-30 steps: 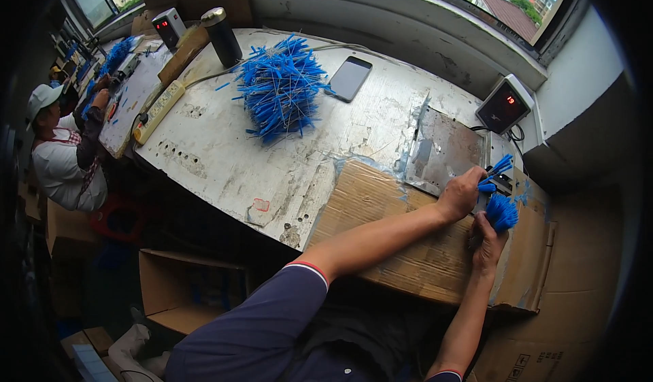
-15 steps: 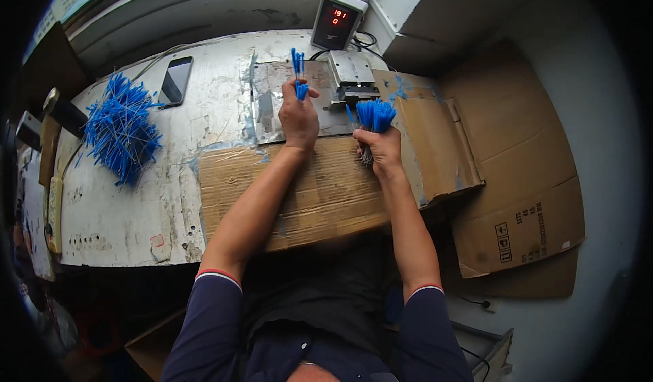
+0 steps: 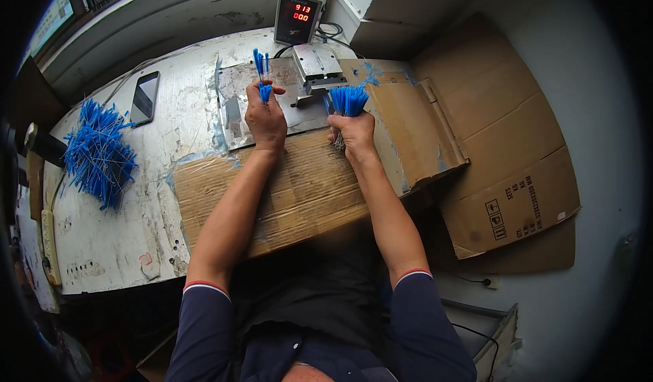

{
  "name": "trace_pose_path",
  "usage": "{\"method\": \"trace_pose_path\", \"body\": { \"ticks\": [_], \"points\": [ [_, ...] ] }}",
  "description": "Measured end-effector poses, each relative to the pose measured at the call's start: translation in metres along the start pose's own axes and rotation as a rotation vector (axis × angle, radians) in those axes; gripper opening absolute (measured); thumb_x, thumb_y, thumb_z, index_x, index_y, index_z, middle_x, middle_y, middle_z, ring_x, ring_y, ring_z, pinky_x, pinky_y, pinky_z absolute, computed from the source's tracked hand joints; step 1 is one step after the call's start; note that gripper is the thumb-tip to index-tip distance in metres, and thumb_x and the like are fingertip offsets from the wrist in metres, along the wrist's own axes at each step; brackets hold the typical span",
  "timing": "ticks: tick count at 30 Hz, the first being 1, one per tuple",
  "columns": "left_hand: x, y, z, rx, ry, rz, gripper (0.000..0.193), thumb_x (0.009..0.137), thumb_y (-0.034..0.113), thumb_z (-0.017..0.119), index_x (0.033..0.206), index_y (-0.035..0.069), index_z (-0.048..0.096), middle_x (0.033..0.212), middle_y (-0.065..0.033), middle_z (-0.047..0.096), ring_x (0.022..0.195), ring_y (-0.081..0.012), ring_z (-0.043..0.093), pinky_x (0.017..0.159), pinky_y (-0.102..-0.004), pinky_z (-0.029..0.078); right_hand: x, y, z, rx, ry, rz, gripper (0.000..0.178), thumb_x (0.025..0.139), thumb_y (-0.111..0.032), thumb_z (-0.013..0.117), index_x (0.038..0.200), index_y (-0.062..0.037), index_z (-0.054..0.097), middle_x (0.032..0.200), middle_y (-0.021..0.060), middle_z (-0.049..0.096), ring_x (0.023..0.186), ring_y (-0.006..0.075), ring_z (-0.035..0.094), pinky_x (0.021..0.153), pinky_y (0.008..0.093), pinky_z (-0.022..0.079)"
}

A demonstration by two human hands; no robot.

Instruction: Manually assemble and secure blue brush-like components using a small workbench fixture.

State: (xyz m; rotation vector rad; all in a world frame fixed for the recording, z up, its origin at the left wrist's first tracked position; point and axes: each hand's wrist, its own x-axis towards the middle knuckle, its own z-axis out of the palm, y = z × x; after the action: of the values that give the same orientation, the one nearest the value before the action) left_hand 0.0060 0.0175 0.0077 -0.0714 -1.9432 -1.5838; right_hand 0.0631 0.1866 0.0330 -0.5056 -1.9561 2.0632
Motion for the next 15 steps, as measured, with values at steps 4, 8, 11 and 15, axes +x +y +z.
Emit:
{"method": "trace_pose_path", "body": {
  "ticks": [4, 8, 11, 15],
  "points": [
    [0.001, -0.0025, 0.0018, 0.021, 0.018, -0.018, 0.014, 0.102, 0.007, 0.054, 0.115, 0.009, 0.054, 0.089, -0.0023, 0.074, 0.078, -0.0243, 0.071, 0.071, -0.0368, 0.053, 0.0015, 0.002, 0.0015, 0.021, 0.004, -0.029, 0.015, 0.075, 0.005, 0.077, 0.082, 0.001, 0.065, 0.071, 0.0077, 0.066, 0.055, 0.0153, 0.064, 0.046, 0.0294, 0.055],
    [0.0014, -0.0062, 0.0028, 0.055, 0.043, -0.01, 0.014, 0.101, 0.006, 0.054, 0.114, 0.009, 0.054, 0.091, -0.0027, 0.074, 0.081, -0.0261, 0.071, 0.072, -0.0379, 0.053, -0.0006, 0.0011, 0.0026, 0.033, 0.023, -0.018, 0.015, 0.074, 0.005, 0.077, 0.082, 0.0013, 0.065, 0.072, 0.0079, 0.066, 0.055, 0.0156, 0.064, 0.046, 0.0296, 0.055],
    [0.0015, -0.0054, 0.0036, 0.084, 0.075, 0.036, 0.015, 0.1, 0.006, 0.055, 0.115, 0.009, 0.054, 0.097, -0.0035, 0.075, 0.087, -0.0281, 0.071, 0.076, -0.0396, 0.053, 0.0009, 0.0031, 0.0008, 0.028, 0.018, -0.015, 0.016, 0.074, 0.005, 0.078, 0.083, 0.0013, 0.065, 0.072, 0.0079, 0.066, 0.055, 0.0156, 0.064, 0.046, 0.0299, 0.055],
    [0.0013, -0.007, 0.003, 0.16, 0.069, 0.072, 0.016, 0.099, 0.006, 0.056, 0.115, 0.009, 0.055, 0.102, -0.0037, 0.075, 0.091, -0.0305, 0.069, 0.079, -0.0413, 0.052, -0.0011, 0.0033, 0.0016, 0.05, 0.022, -0.034, 0.016, 0.074, 0.005, 0.078, 0.083, 0.0009, 0.065, 0.072, 0.0076, 0.065, 0.055, 0.0154, 0.063, 0.046, 0.0302, 0.055]
  ]
}}
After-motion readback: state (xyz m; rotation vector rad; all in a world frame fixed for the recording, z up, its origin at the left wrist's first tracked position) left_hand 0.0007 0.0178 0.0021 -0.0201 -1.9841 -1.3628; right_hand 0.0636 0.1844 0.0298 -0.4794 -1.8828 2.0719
